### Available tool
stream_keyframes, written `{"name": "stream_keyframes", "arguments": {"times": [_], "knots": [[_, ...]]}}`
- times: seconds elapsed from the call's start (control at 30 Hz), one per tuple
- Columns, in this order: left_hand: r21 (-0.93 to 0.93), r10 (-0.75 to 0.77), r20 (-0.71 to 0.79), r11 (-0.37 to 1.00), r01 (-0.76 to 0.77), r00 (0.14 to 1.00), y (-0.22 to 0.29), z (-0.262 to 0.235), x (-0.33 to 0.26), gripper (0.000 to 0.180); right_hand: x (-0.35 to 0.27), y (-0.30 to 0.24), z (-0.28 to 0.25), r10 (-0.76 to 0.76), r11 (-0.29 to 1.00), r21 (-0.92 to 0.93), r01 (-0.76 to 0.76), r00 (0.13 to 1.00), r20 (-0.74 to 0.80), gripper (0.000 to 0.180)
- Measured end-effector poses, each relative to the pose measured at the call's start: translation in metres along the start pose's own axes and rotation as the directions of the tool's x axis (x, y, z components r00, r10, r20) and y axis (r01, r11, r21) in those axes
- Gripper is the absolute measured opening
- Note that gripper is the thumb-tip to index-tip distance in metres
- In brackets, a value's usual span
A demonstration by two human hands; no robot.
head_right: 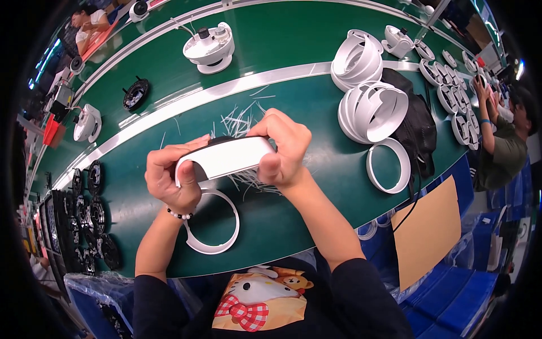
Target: Assembling plastic housings and internal components of lighting fixtures on a factory line.
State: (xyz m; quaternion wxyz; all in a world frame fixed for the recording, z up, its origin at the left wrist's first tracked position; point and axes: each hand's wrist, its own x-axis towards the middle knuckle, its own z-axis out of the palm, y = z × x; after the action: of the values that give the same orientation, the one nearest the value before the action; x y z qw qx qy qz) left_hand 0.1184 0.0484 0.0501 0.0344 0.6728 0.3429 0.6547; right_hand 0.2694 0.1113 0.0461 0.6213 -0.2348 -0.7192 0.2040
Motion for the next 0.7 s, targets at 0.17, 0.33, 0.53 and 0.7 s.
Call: {"name": "stream_keyframes", "arguments": {"times": [0.17,0.33,0.53,0.7], "knots": [[0.061,-0.33,-0.134,0.938,0.34,0.935,-0.012,0.014,0.011,0.009,0.001,0.011,-0.001,0.177,0.971,0.171,-0.165,0.983,-0.053,0.062],[-0.196,-0.865,0.021,0.488,0.851,0.501,-0.106,0.037,0.062,0.028,0.007,0.017,0.006,0.087,0.996,0.007,-0.088,0.983,-0.162,0.057],[-0.365,-0.91,0.412,-0.114,0.924,0.051,-0.192,0.131,0.085,0.029,-0.003,0.013,-0.002,-0.191,0.942,-0.281,0.185,0.982,0.005,0.049],[-0.468,-0.934,0.33,-0.037,0.883,0.135,-0.222,0.191,0.104,0.033,-0.014,0.007,0.006,-0.192,0.953,-0.227,0.202,0.979,0.066,0.043]]}}
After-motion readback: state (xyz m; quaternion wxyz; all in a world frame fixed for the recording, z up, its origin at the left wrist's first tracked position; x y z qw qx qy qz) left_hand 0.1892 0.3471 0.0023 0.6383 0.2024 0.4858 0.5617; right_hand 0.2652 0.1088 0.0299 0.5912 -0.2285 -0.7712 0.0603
